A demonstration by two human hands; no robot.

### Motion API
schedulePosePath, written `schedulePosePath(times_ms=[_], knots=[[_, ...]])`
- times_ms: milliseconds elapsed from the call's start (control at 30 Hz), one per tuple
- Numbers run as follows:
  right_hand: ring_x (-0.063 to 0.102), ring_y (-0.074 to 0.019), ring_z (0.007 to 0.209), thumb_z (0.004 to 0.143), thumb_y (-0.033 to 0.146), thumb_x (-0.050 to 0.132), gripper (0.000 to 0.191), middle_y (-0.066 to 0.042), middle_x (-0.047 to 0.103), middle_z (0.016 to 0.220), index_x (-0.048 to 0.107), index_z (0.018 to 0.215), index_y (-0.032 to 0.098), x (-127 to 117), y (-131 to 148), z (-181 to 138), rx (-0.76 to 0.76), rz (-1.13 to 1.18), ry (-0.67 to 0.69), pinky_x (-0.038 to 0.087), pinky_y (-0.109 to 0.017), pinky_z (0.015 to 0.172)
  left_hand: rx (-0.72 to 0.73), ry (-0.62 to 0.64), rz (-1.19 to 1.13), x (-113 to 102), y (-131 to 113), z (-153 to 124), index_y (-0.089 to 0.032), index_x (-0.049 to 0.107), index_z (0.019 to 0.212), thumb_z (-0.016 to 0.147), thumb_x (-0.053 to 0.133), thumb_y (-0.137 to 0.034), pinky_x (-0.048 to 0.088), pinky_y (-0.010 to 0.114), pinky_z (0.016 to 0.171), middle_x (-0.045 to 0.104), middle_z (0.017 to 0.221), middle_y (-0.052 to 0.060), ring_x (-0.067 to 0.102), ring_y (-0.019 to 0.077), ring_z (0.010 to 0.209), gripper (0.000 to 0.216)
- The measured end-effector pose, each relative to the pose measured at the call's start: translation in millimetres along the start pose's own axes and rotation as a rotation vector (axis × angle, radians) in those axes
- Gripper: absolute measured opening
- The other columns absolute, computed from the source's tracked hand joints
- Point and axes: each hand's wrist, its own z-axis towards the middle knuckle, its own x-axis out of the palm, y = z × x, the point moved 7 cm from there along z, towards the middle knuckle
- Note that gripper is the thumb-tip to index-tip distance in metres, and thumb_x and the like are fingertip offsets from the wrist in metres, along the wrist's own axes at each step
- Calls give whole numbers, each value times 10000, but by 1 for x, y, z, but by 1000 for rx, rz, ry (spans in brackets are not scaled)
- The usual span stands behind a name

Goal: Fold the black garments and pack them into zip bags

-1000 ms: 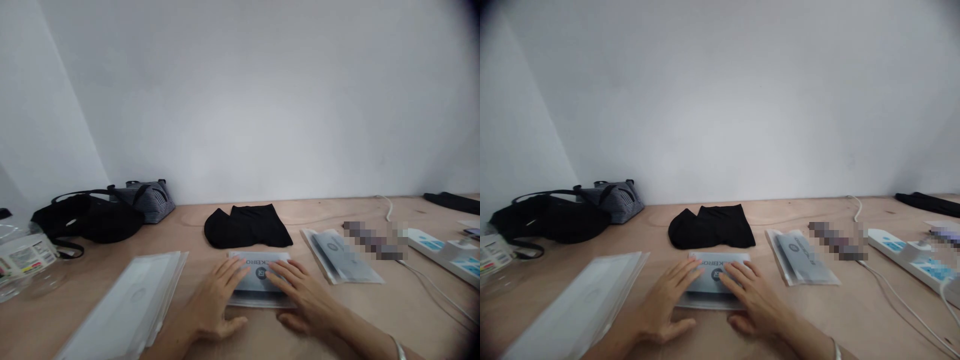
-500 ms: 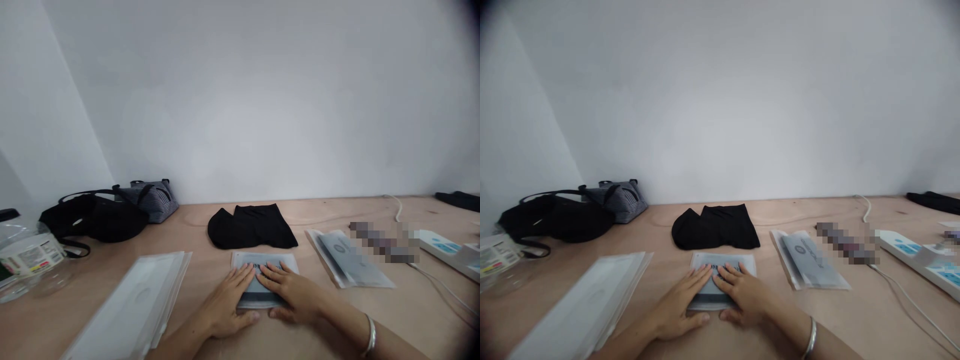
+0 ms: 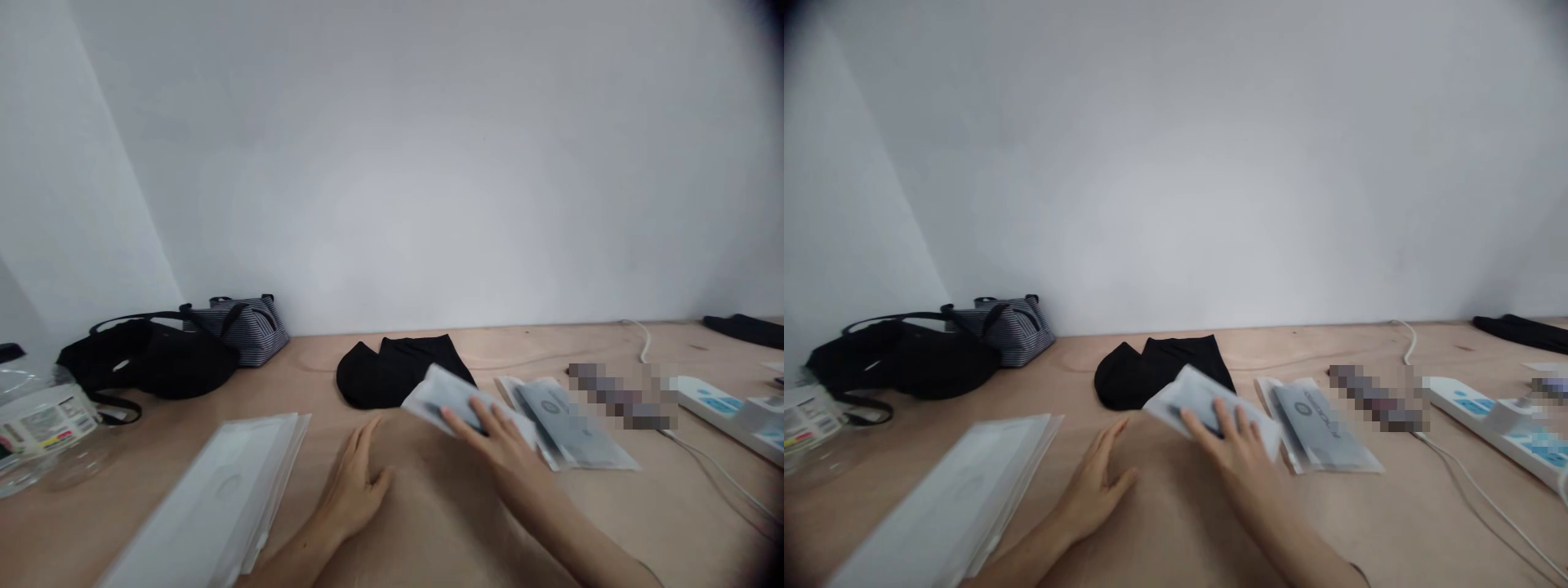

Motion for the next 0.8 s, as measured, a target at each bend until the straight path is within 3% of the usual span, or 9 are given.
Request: schedulePosePath(times_ms=[133, 233, 300, 367, 467, 533, 633, 800], knots=[[336, -462, 1139, 789, 41, 281, 636, -156, 337, 1328, 273, 1327, 379, -3, -71, 9, 434, -175, 27, 387, -644, 659, -9, 41, 19, 3, 0, 0, -204, 280, 1290, 728, 513, -170, 296, 449, 989, 405, 1266, 98, 360, 241, 1192, 609], [388, -504, 1071, 806, 123, 336, 535, -201, 396, 1272, 358, 1302, 321, 31, -114, 0, 760, -142, 291, 360, -662, 574, 7, 47, 44, 4, -1, 0, -208, 317, 1273, 736, 510, -189, 319, 442, 968, 431, 1241, 97, 385, 241, 1171, 571], [374, -533, 1065, 806, 248, 413, 475, -214, 397, 1273, 403, 1279, 289, 53, -126, -12, 881, -126, 454, 324, -688, 560, 14, 56, 62, 6, 0, -1, -210, 341, 1257, 742, 507, -194, 325, 438, 964, 441, 1226, 96, 393, 241, 1162, 541], [333, -533, 1097, 794, 384, 451, 486, -221, 393, 1275, 430, 1261, 248, 59, -126, -13, 848, -172, 457, 258, -731, 619, 25, 65, 82, 9, 1, -3, -211, 349, 1249, 750, 504, -197, 324, 438, 965, 443, 1217, 94, 397, 241, 1156, 523], [319, -460, 1143, 807, 386, 452, 474, -221, 412, 1252, 440, 1237, 187, 46, -104, 6, 579, -240, 268, 196, -711, 765, 57, 63, 148, 12, 1, -3, -193, 334, 1261, 783, 481, -230, 326, 431, 967, 421, 1236, 103, 385, 244, 1162, 501], [390, -377, 1109, 817, 293, 456, 392, -198, 465, 1192, 474, 1190, 171, 39, -79, 22, 357, -147, 214, 260, -611, 823, 92, 79, 236, 13, -1, 1, -167, 344, 1255, 810, 454, -269, 348, 419, 950, 424, 1233, 115, 397, 251, 1149, 469], [496, -263, 976, 801, 202, 472, 250, -114, 568, 994, 579, 1027, 198, 44, -44, 42, 127, 53, 261, 351, -415, 800, 155, 113, 385, 13, -4, 19, -158, 373, 1234, 812, 430, -223, 378, 389, 914, 450, 1203, 112, 434, 245, 1105, 430], [511, -210, 920, 799, 206, 482, 177, -83, 571, 915, 600, 928, 184, 66, -23, 62, 114, 101, 257, 335, -320, 788, 178, 113, 472, 5, 10, 64, -158, 488, 1107, 766, 415, -69, 369, 376, 895, 506, 1102, 94, 464, 228, 1043, 361]])
